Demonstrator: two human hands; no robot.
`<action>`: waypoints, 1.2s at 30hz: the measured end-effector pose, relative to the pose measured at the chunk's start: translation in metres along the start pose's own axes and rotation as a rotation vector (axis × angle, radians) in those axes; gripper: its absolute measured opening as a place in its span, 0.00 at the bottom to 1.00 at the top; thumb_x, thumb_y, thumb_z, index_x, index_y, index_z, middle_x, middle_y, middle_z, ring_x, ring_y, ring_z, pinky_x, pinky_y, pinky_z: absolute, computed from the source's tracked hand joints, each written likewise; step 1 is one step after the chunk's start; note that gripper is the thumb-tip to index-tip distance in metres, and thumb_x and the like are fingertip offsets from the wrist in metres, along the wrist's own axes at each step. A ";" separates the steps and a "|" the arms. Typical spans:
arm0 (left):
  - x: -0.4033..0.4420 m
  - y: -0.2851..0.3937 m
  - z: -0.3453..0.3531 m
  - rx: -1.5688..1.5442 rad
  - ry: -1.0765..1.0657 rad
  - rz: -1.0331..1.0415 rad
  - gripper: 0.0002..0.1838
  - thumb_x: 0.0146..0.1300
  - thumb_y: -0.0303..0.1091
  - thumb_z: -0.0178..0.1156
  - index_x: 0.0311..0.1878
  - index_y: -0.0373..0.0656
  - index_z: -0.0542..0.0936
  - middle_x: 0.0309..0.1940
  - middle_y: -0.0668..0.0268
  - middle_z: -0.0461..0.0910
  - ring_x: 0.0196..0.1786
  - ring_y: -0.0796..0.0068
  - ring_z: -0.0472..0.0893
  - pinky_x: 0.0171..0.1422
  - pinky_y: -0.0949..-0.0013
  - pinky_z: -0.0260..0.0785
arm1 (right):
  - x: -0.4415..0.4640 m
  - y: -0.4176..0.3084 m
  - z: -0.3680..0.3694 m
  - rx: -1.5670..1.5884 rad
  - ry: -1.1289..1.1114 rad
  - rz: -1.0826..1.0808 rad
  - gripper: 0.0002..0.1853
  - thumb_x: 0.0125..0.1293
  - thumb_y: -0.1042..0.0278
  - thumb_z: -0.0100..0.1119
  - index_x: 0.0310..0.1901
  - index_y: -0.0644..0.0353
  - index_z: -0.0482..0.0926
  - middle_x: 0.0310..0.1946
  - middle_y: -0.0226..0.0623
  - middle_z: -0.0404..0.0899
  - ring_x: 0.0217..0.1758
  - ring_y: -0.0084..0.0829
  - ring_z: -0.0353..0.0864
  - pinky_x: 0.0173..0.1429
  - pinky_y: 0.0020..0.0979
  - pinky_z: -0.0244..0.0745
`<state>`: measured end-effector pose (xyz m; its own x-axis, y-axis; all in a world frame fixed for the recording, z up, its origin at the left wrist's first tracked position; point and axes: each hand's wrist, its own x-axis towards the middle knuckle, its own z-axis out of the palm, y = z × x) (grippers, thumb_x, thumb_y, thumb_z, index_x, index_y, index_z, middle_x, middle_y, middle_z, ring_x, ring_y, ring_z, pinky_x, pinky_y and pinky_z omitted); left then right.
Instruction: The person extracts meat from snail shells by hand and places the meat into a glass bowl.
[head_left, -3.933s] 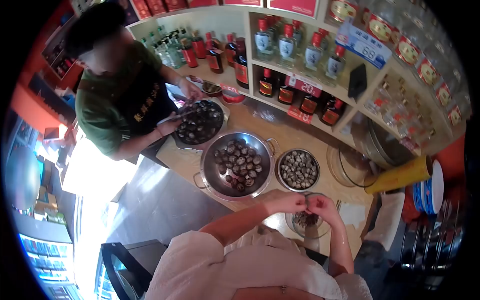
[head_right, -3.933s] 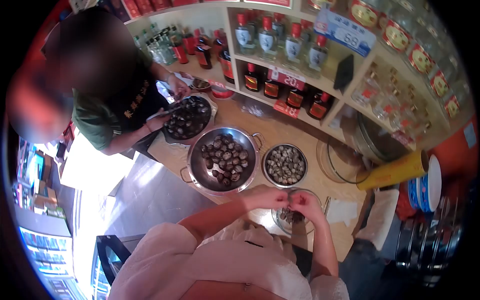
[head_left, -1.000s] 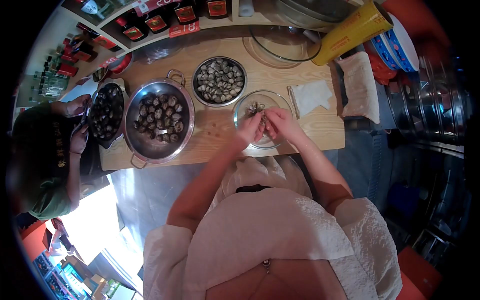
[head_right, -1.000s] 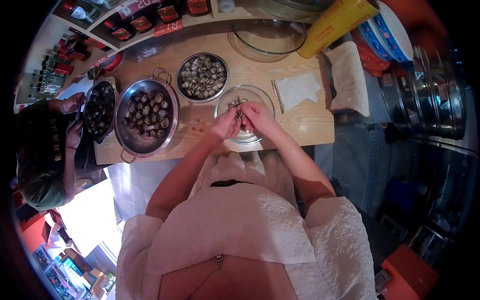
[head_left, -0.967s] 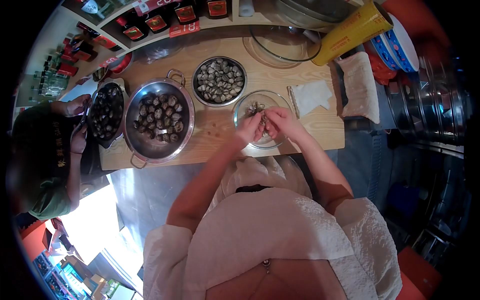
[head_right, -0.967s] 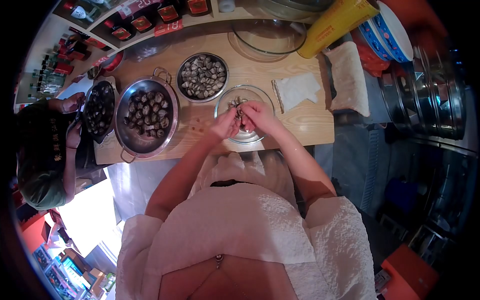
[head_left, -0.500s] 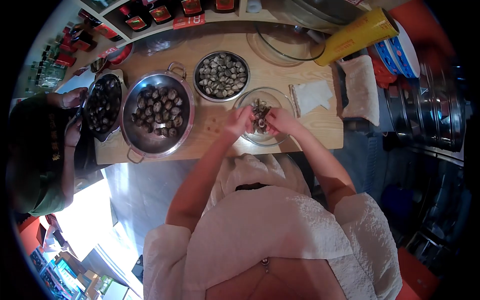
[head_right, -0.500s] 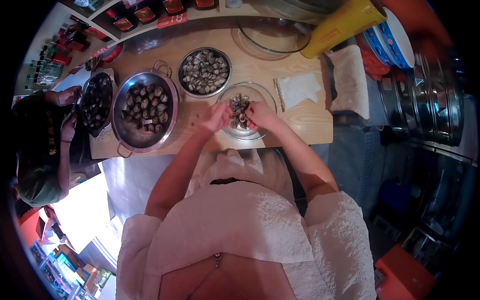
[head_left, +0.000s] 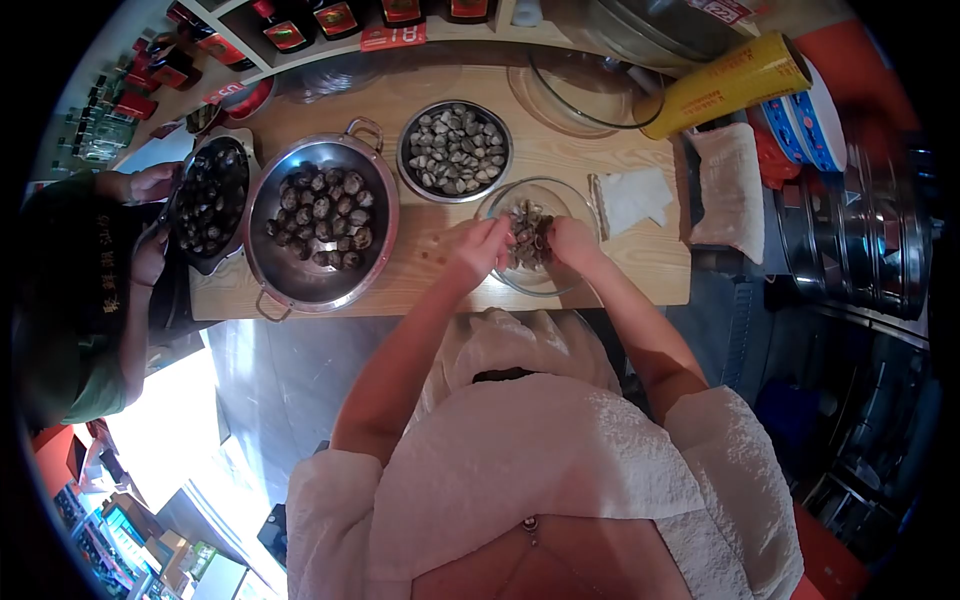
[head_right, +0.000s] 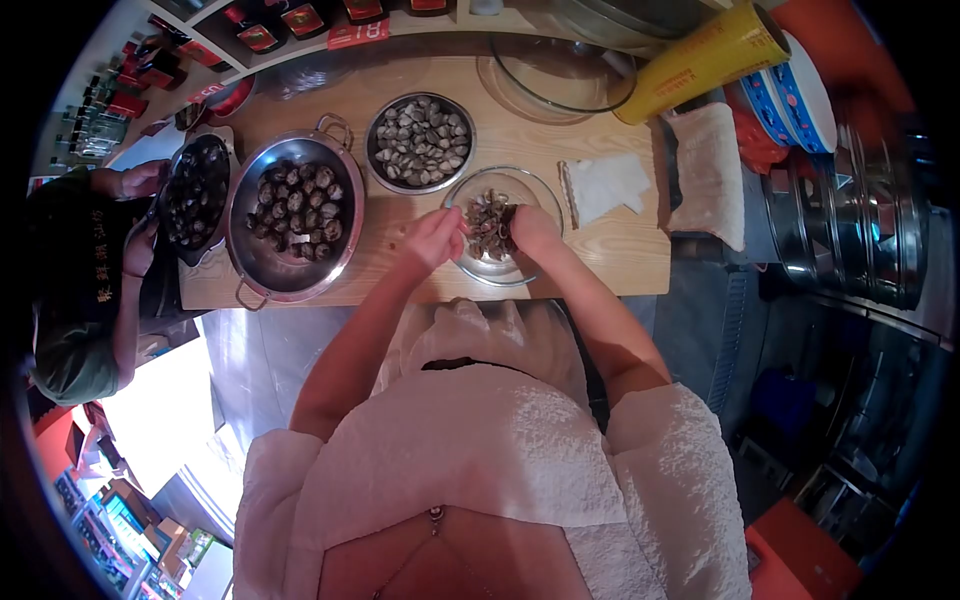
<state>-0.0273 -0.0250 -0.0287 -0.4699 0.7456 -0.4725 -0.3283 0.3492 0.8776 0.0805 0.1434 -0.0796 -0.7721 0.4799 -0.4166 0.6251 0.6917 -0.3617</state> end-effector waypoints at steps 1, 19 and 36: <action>0.001 -0.002 0.000 -0.001 -0.010 0.002 0.22 0.64 0.49 0.42 0.28 0.38 0.73 0.11 0.68 0.68 0.16 0.80 0.67 0.24 0.77 0.59 | 0.000 -0.001 -0.001 -0.045 -0.002 -0.009 0.11 0.56 0.69 0.44 0.24 0.65 0.75 0.12 0.41 0.75 0.21 0.38 0.78 0.32 0.37 0.74; -0.032 -0.006 -0.011 -0.101 -0.017 0.181 0.15 0.62 0.38 0.48 0.27 0.36 0.73 0.12 0.69 0.68 0.16 0.83 0.67 0.23 0.77 0.58 | 0.094 -0.106 -0.038 -0.041 0.359 -0.238 0.09 0.53 0.62 0.53 0.32 0.57 0.75 0.27 0.42 0.77 0.30 0.42 0.78 0.33 0.41 0.73; -0.035 0.007 -0.041 -0.093 0.130 0.129 0.10 0.60 0.33 0.47 0.27 0.38 0.72 0.12 0.70 0.68 0.16 0.85 0.66 0.22 0.80 0.54 | 0.120 -0.113 -0.005 -0.071 0.405 -0.337 0.10 0.49 0.72 0.51 0.35 0.60 0.72 0.36 0.42 0.72 0.36 0.42 0.77 0.37 0.38 0.74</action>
<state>-0.0467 -0.0720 -0.0098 -0.6124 0.6993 -0.3687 -0.3299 0.1978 0.9231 -0.0830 0.1260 -0.0842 -0.9198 0.3854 0.0733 0.3367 0.8713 -0.3570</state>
